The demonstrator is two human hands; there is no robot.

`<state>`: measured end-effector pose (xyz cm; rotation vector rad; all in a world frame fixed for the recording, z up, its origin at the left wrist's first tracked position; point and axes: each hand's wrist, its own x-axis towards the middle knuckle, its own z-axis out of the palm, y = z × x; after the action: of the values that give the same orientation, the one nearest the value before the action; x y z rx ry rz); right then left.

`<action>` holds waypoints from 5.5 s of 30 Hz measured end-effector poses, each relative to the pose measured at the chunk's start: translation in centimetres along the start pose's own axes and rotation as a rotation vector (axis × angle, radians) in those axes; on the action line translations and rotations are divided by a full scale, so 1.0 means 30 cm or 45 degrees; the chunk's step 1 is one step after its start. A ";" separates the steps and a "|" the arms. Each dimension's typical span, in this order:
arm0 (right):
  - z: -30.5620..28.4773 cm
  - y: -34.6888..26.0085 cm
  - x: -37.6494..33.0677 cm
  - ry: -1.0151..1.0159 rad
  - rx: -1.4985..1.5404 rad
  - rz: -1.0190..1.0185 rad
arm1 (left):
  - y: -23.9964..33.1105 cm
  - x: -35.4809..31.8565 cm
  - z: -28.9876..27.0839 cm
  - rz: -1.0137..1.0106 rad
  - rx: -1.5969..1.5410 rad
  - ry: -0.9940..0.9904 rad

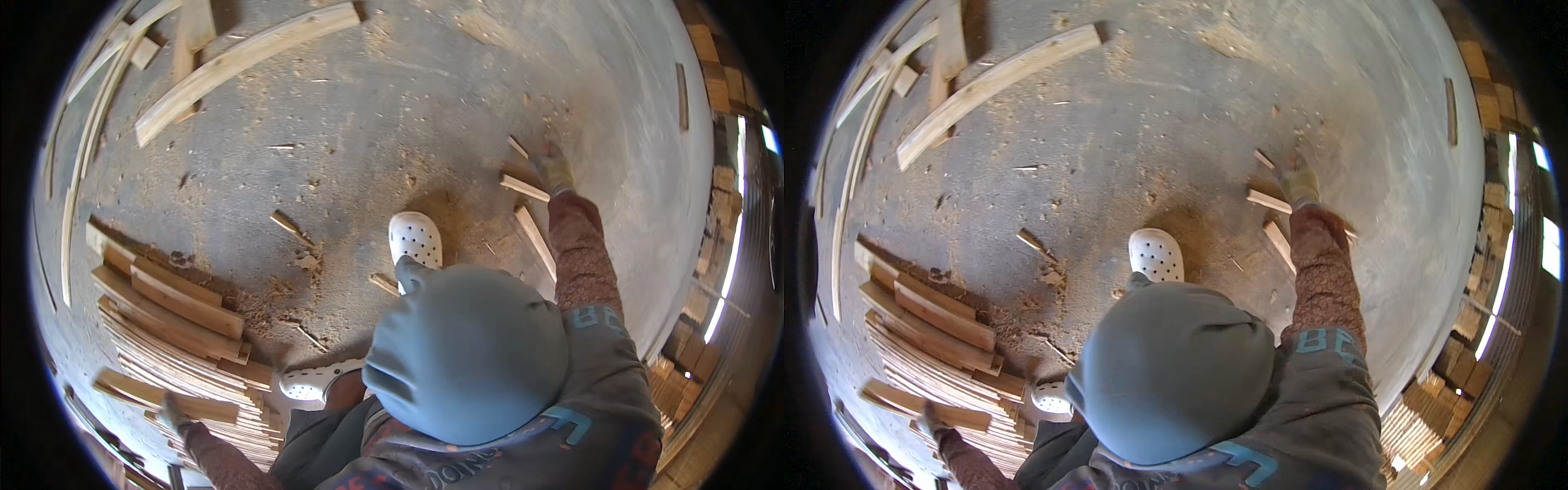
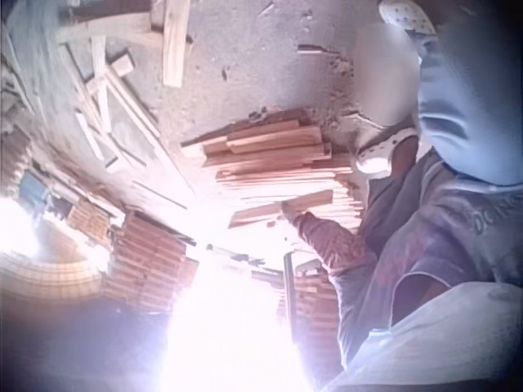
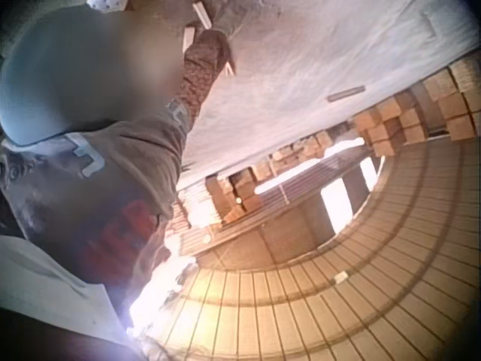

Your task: The person picks up thin wooden planks from a scattered pile on the floor and stacks them neatly in a growing pile. The person repeatedly gathers planks, aligns them, and places them into the stack.

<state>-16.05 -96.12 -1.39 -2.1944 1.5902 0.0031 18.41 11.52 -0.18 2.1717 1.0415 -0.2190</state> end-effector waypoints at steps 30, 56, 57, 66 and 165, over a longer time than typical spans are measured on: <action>0.208 0.006 -0.171 -0.185 -0.675 -0.177 | 0.598 -0.381 0.389 0.790 0.741 0.356; 0.234 -0.294 0.145 -0.118 -0.468 -0.080 | 0.815 -0.734 0.749 0.926 -0.155 -0.556; 0.298 -0.302 0.056 -0.169 -0.489 -0.109 | 0.817 -0.726 0.702 0.942 -0.095 -0.528; 0.007 -0.136 -0.090 -0.144 -0.450 0.208 | 0.722 -0.656 0.713 0.748 -0.088 -0.811; 1.116 -3.269 0.369 -0.684 -0.775 -1.596 | 1.910 -0.374 1.509 0.300 -0.382 -0.648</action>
<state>84.87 -70.13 -1.42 -2.8924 -0.2482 0.6901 59.65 -49.76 1.46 1.8099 0.4908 -0.4465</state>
